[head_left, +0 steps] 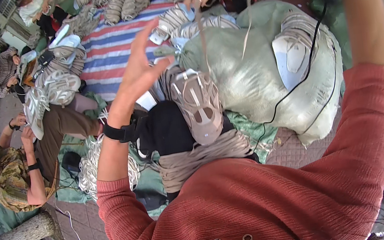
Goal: The person sits on a mat and repeatedly laces a beige sneaker with white laces, threading them through eyelets and pulling them tight. They handle the shoe and laces by hand, occasionally adjusting the shoe's position on their lap.
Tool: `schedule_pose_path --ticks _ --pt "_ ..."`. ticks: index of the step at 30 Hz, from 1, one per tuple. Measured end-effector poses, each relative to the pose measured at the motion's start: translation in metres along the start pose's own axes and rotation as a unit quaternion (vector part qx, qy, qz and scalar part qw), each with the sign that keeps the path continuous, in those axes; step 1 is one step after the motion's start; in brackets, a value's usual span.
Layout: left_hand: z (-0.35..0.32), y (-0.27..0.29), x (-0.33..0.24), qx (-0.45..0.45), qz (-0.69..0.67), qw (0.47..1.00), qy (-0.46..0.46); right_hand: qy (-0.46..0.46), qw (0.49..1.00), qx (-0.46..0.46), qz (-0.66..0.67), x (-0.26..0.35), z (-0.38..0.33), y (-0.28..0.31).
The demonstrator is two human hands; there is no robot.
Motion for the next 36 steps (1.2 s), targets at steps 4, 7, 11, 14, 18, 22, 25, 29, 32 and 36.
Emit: schedule_pose_path --ticks 4,7,11,14,18,22,25,29,32,36 --pt "0.013 0.035 -0.038 -0.096 -0.273 0.955 -0.069 -0.086 0.983 0.096 0.131 -0.014 -0.006 -0.074" --pt "0.033 0.004 -0.049 -0.076 -0.472 0.876 -0.056 -0.101 0.977 0.087 0.167 -0.072 -0.03 -0.103" --pt "0.025 -0.009 -0.023 -0.074 -0.526 0.847 0.02 -0.182 0.941 0.03 0.285 -0.115 -0.044 -0.132" --pt "0.015 -0.015 -0.004 -0.084 -0.503 0.856 0.078 -0.208 0.926 0.016 0.315 -0.14 -0.047 -0.144" --pt "-0.006 -0.027 0.029 -0.078 -0.479 0.863 0.139 -0.172 0.914 0.027 0.366 -0.164 -0.045 -0.131" --pt "-0.046 -0.033 0.058 -0.062 -0.445 0.871 0.199 -0.189 0.876 -0.043 0.442 -0.234 -0.038 -0.072" --pt "-0.07 -0.038 0.072 -0.041 -0.445 0.859 0.251 -0.158 0.83 -0.125 0.52 -0.308 -0.057 -0.008" --pt "-0.071 -0.028 0.074 -0.063 -0.491 0.823 0.278 -0.232 0.829 -0.227 0.455 -0.35 -0.093 -0.007" --pt "-0.038 0.021 0.049 -0.138 -0.516 0.823 0.195 -0.298 0.853 -0.124 0.411 -0.335 -0.117 -0.092" --pt "0.021 0.095 -0.02 -0.072 -0.522 0.85 0.013 -0.29 0.907 -0.014 0.306 -0.296 -0.16 -0.193"
Point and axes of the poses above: each hand's wrist, its own z-axis towards the middle knuckle, its own y-axis out of the back of the hand, x = y × z, the point moved 5 cm from there along z, towards the middle knuckle, and after that the axes turned 4 degrees about x, right-handed, at the moved point
